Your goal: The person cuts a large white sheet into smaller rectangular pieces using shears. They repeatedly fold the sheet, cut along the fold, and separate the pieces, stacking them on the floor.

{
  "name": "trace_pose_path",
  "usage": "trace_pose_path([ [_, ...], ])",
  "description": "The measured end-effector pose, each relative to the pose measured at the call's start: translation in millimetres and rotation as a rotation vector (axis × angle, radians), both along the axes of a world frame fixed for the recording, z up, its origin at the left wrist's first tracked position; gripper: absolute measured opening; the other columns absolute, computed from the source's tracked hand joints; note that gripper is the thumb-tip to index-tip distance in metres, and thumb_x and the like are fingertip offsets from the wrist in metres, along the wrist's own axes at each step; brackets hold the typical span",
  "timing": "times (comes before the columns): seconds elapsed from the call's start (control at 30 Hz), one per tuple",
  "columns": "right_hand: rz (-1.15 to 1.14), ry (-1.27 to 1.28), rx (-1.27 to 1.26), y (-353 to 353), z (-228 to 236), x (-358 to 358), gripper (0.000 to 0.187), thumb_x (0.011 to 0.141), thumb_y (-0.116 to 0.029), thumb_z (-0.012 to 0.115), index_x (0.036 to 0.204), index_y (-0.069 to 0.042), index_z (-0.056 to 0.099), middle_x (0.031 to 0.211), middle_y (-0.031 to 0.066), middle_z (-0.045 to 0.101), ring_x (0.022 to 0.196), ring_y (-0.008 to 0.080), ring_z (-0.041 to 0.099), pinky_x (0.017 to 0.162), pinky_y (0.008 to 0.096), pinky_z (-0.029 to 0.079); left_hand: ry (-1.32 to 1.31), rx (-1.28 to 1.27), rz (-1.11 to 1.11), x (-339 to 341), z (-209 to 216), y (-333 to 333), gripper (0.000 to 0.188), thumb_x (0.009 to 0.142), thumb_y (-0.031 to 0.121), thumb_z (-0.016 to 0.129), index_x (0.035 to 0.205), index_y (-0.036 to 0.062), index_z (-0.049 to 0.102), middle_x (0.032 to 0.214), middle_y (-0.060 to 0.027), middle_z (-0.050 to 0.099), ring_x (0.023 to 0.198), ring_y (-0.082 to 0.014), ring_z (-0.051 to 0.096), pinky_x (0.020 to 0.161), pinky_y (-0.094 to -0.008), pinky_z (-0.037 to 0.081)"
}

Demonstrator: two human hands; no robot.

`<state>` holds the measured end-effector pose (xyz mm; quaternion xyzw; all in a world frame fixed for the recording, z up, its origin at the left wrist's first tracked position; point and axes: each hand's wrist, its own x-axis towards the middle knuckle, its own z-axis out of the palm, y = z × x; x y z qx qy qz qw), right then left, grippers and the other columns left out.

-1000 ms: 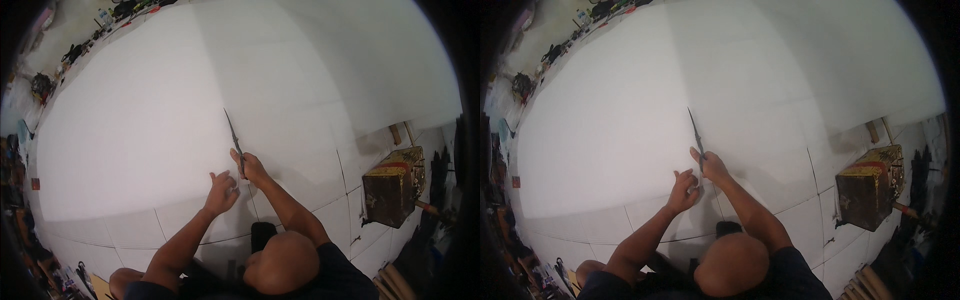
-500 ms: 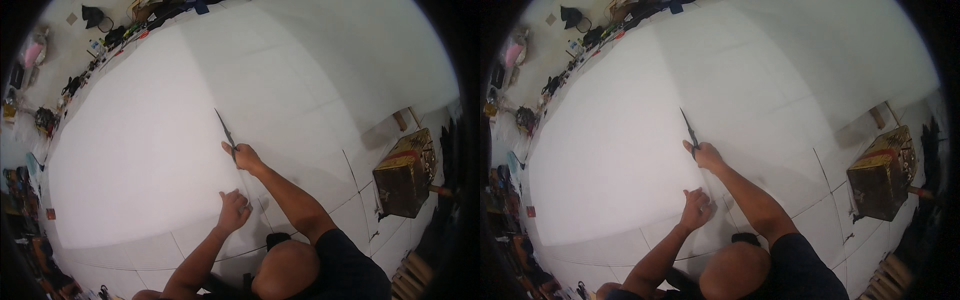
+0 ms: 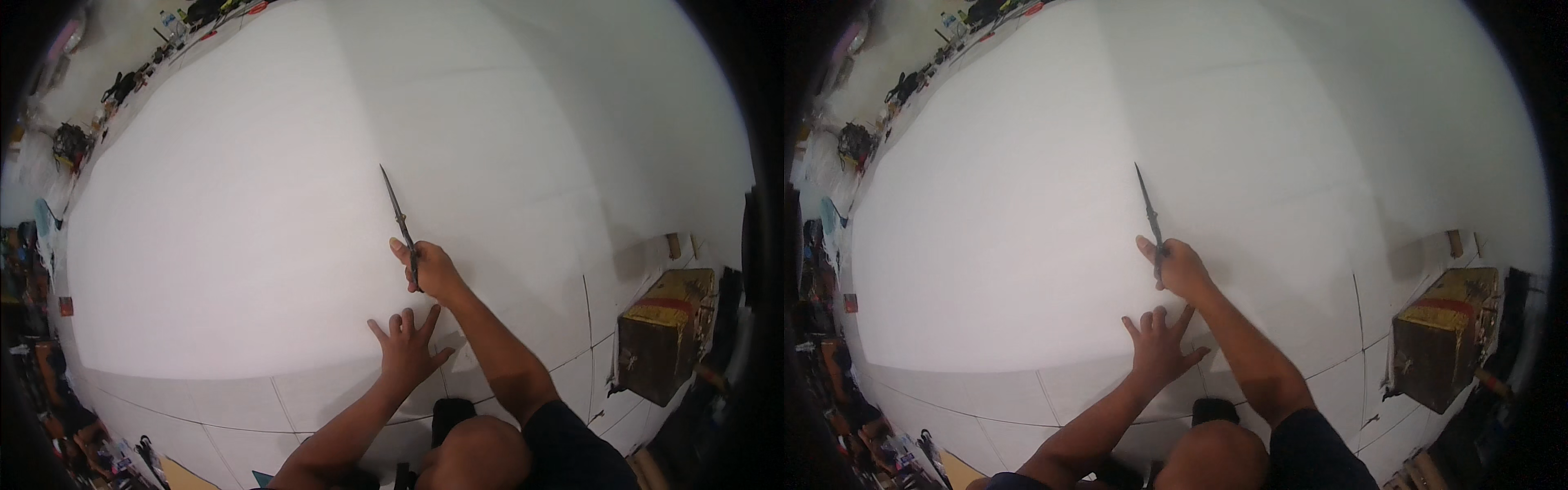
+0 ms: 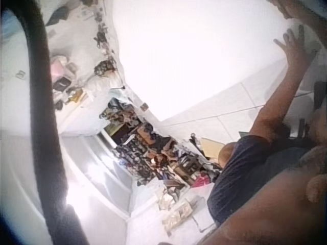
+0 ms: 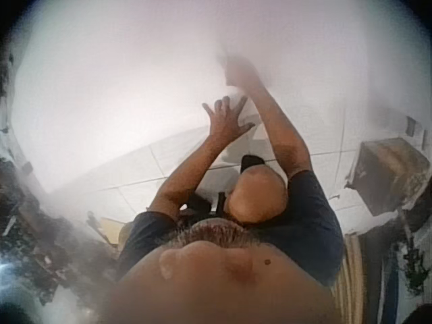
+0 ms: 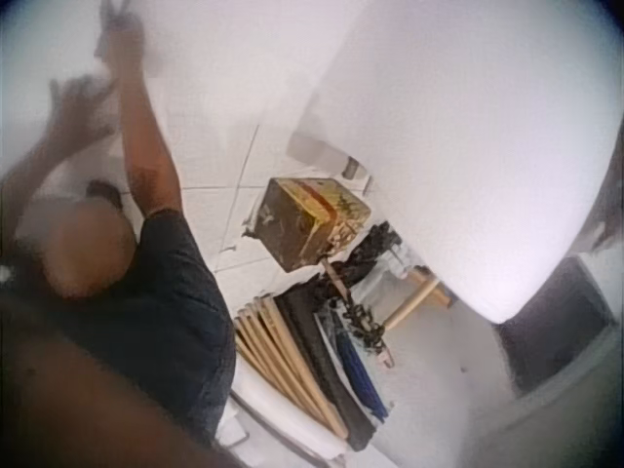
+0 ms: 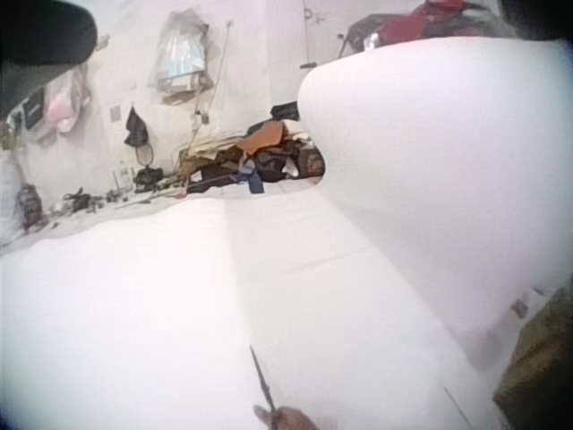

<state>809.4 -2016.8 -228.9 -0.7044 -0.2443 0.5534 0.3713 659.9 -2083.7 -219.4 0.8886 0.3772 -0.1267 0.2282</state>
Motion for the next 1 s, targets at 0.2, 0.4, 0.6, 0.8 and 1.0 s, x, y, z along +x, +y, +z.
trace_pose_path([
  [0.2, -0.066, -0.018, 0.065, 37.1, -18.0, -8.4, 0.063, 0.085, -0.066, 0.059, 0.066, -0.008, 0.048, 0.054, 0.0025, 0.047, 0.048, 0.0145, 0.051, 0.048, 0.0293, 0.043, 0.024, -0.053, 0.006, -6.4, -6.9, 5.4, 0.085, 0.079, 0.060, 0.064, 0.149, 0.0239, 0.032, 0.132, -0.0234, 0.040, 0.120, -0.0426, 0.041, 0.098, -0.0783, 0.018],
  [0.4, -0.106, -0.026, 0.091, 130.4, -14.8, 23.9, 0.058, 0.085, -0.063, 0.062, 0.064, -0.013, 0.042, 0.053, -0.0006, 0.040, 0.044, 0.0109, 0.040, 0.045, 0.0263, 0.038, -0.003, -0.038, -0.009, -3.8, -6.1, 4.3, 0.082, 0.078, 0.056, 0.066, 0.147, 0.0241, 0.037, 0.125, -0.0223, 0.042, 0.116, -0.0425, 0.042, 0.096, -0.0793, 0.017],
  [0.6, -0.115, -0.050, 0.152, 160.3, -17.8, 24.4, 0.062, 0.083, -0.066, 0.063, 0.062, -0.011, 0.043, 0.055, 0.0010, 0.042, 0.046, 0.0131, 0.043, 0.043, 0.0292, 0.039, -0.047, -0.006, 0.014, -7.4, -12.8, 5.5, 0.082, 0.076, 0.056, 0.067, 0.146, 0.0245, 0.038, 0.123, -0.0210, 0.041, 0.113, -0.0417, 0.042, 0.094, -0.0797, 0.019],
  [0.8, -0.068, -0.093, 0.094, 241.4, -24.5, 60.9, 0.061, 0.081, -0.063, 0.066, 0.061, -0.009, 0.046, 0.058, 0.0044, 0.048, 0.046, 0.0156, 0.047, 0.045, 0.0319, 0.042, -0.083, 0.016, -0.001, -7.1, -16.2, 1.5, 0.081, 0.077, 0.056, 0.067, 0.146, 0.0250, 0.039, 0.122, -0.0206, 0.042, 0.111, -0.0414, 0.043, 0.093, -0.0800, 0.020],
  [1.0, -0.064, -0.167, 0.142, 260.7, -31.9, 57.0, 0.064, 0.084, -0.064, 0.061, 0.067, -0.002, 0.056, 0.057, 0.0102, 0.057, 0.050, 0.0201, 0.057, 0.053, 0.0360, 0.048, 0.031, 0.004, -0.018, -0.3, 3.5, 12.2, 0.083, 0.078, 0.057, 0.067, 0.147, 0.0235, 0.037, 0.125, -0.0242, 0.046, 0.114, -0.0411, 0.047, 0.095, -0.0724, 0.031],
])
